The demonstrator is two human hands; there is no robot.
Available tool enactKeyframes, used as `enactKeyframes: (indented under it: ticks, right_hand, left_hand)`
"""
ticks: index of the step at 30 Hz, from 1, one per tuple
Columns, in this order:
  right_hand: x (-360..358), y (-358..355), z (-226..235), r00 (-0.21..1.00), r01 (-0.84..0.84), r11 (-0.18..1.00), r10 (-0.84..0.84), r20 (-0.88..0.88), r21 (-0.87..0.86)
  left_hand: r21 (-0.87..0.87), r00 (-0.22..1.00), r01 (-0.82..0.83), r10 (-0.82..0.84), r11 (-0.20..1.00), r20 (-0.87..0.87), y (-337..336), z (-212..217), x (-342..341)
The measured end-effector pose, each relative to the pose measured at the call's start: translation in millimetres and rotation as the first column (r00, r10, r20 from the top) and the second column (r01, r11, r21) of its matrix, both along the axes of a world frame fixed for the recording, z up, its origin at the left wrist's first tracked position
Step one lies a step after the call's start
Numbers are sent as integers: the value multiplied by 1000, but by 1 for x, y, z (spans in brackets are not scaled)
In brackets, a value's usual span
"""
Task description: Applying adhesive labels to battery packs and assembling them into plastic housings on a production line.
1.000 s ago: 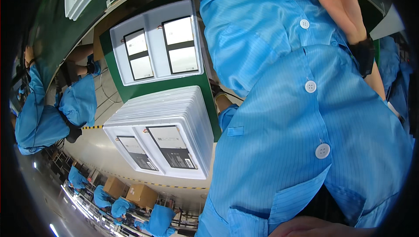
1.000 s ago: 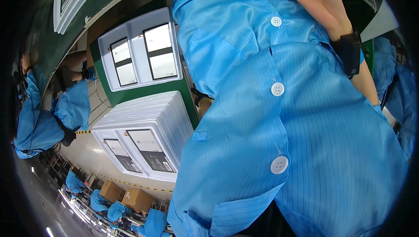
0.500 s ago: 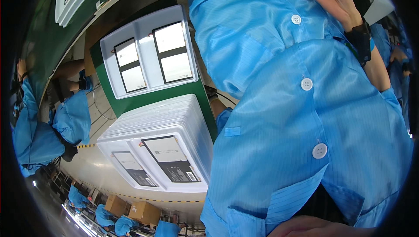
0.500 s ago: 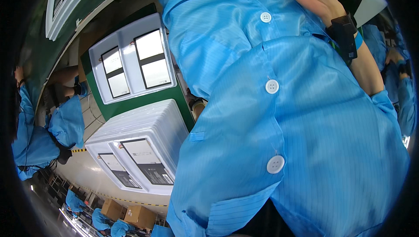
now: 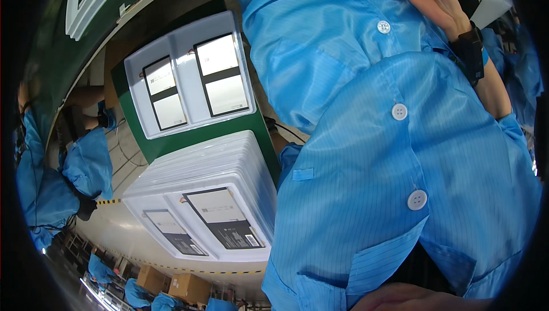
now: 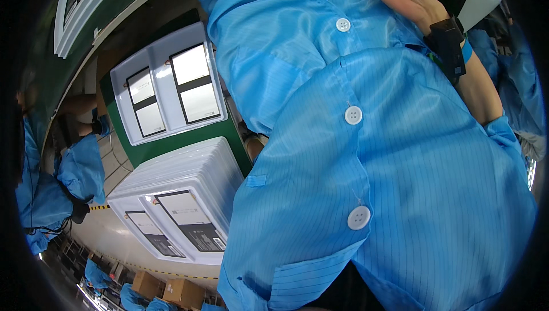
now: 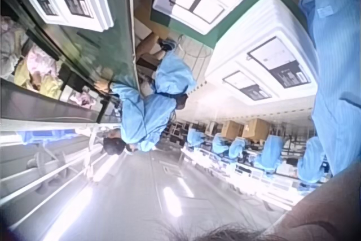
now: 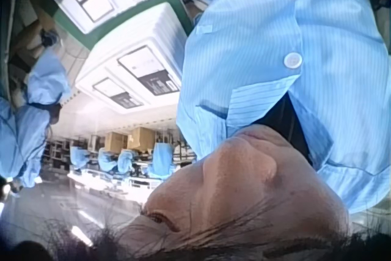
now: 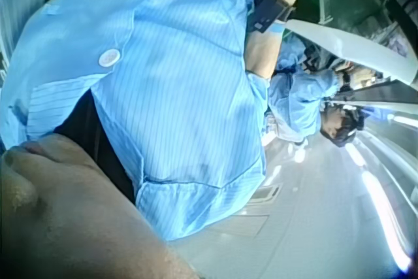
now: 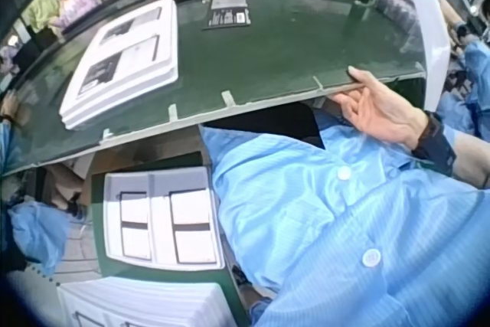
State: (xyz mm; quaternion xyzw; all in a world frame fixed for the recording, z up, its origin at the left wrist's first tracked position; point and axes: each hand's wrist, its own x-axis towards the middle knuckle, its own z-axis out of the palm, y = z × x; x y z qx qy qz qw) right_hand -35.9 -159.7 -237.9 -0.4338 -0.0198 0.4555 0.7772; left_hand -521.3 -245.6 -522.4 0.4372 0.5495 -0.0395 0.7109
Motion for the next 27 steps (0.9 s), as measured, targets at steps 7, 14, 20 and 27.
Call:
enactKeyframes:
  ticks: [7, 14, 20, 27]
  right_hand:
    - [-3, 11, 8, 998, 66, 998, -66, -1, -24]
    - [8, -15, -7, 996, -6, 998, 12, 92, -65]
    - [-1, -7, 14, 998, -51, 993, 47, -38, -107]
    - [16, -10, 11, 960, -278, 960, 276, -47, -41]
  left_hand:
    - [67, 1000, 29, -29, 997, 11, 8, 21, -27]
    - [341, 998, 6, -25, 940, 51, 105, 50, 16]
    - [507, 997, 3, -43, 862, 67, 156, 108, 75]
    - [719, 976, 170, -217, 673, -28, 195, 245, 167]
